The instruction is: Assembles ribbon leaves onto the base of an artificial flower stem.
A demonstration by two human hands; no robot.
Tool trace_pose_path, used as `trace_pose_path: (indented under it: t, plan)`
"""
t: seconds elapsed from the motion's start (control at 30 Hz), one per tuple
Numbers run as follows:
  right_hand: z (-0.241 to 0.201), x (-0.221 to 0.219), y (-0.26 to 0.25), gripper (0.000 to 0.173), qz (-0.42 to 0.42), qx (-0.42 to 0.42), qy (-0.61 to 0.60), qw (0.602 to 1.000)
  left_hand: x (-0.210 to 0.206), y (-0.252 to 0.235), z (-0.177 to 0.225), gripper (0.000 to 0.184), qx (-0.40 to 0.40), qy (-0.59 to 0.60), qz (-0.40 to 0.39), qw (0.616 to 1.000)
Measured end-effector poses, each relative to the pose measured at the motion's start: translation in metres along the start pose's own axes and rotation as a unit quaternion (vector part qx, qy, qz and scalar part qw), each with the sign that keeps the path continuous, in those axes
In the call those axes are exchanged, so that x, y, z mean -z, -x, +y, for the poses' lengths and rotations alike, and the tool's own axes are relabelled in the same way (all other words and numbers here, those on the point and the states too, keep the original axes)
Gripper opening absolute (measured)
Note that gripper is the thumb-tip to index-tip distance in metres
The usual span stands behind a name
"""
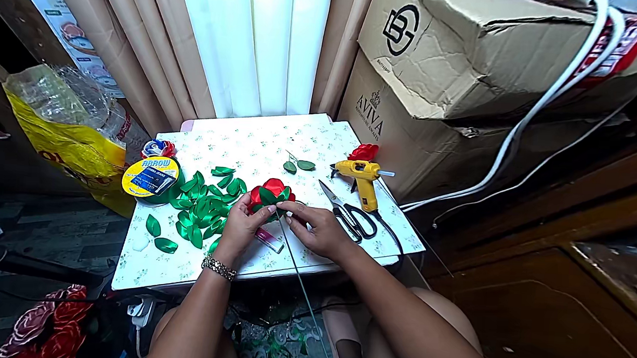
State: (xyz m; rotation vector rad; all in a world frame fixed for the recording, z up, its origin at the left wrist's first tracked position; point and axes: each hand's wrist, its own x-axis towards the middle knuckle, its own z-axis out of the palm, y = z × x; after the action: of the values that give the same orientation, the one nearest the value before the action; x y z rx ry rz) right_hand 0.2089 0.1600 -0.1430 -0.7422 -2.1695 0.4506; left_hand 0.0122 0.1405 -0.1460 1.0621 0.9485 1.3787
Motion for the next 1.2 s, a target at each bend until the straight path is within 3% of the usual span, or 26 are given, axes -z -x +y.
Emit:
trace_pose_path:
  t: [0.13, 0.23, 0.33, 0.4, 0.47, 0.63, 0.77, 0.83, 0.97, 1.2]
  plan:
    - [-0.002, 0.023, -0.001, 0.038, -0.066, -0.047, 0.04, 0.996, 0.013, -0.002, 0.012, 0.04, -0.038, -0.114, 0.026, 0.992]
    - [0.005, 0.065, 0.001, 0.021, -0.052, -0.194, 0.115, 0.973, 0.03, -0.001, 0.023, 0.047, -0.086, -0.129, 0.083, 0.984]
    - [0.021, 0.104, 0.01, 0.038, -0.033, -0.391, 0.18, 0.902, 0.042, 0.006, 0.033, 0.049, -0.168, -0.106, 0.106, 0.974]
    - [0.041, 0.11, 0.02, 0.049, 0.035, -0.448, 0.176, 0.876, 0.045, 0.013, 0.039, 0.056, -0.222, -0.106, 0.091, 0.965]
    - [0.064, 0.107, 0.024, 0.06, 0.059, -0.459, 0.152, 0.874, 0.044, 0.02, 0.041, 0.063, -0.262, -0.134, 0.074, 0.953]
    - [0.087, 0.088, 0.02, 0.046, 0.081, -0.425, 0.131, 0.892, 0.045, 0.021, 0.04, 0.067, -0.312, -0.198, 0.032, 0.929]
    - [0.053, 0.094, 0.021, 0.039, 0.178, -0.238, 0.102, 0.949, 0.046, 0.02, 0.04, 0.072, -0.315, -0.214, -0.004, 0.925]
    - [0.029, 0.096, 0.027, 0.037, 0.215, -0.151, 0.011, 0.965, 0.043, 0.019, 0.039, 0.071, -0.324, -0.223, -0.02, 0.919]
    - [-0.006, 0.09, 0.037, 0.034, 0.133, -0.033, -0.159, 0.978, 0.037, 0.018, 0.035, 0.065, -0.346, -0.243, -0.056, 0.905]
    - [-0.012, 0.074, 0.033, 0.034, 0.062, 0.035, -0.147, 0.987, 0.029, 0.019, 0.032, 0.065, -0.363, -0.268, -0.075, 0.889]
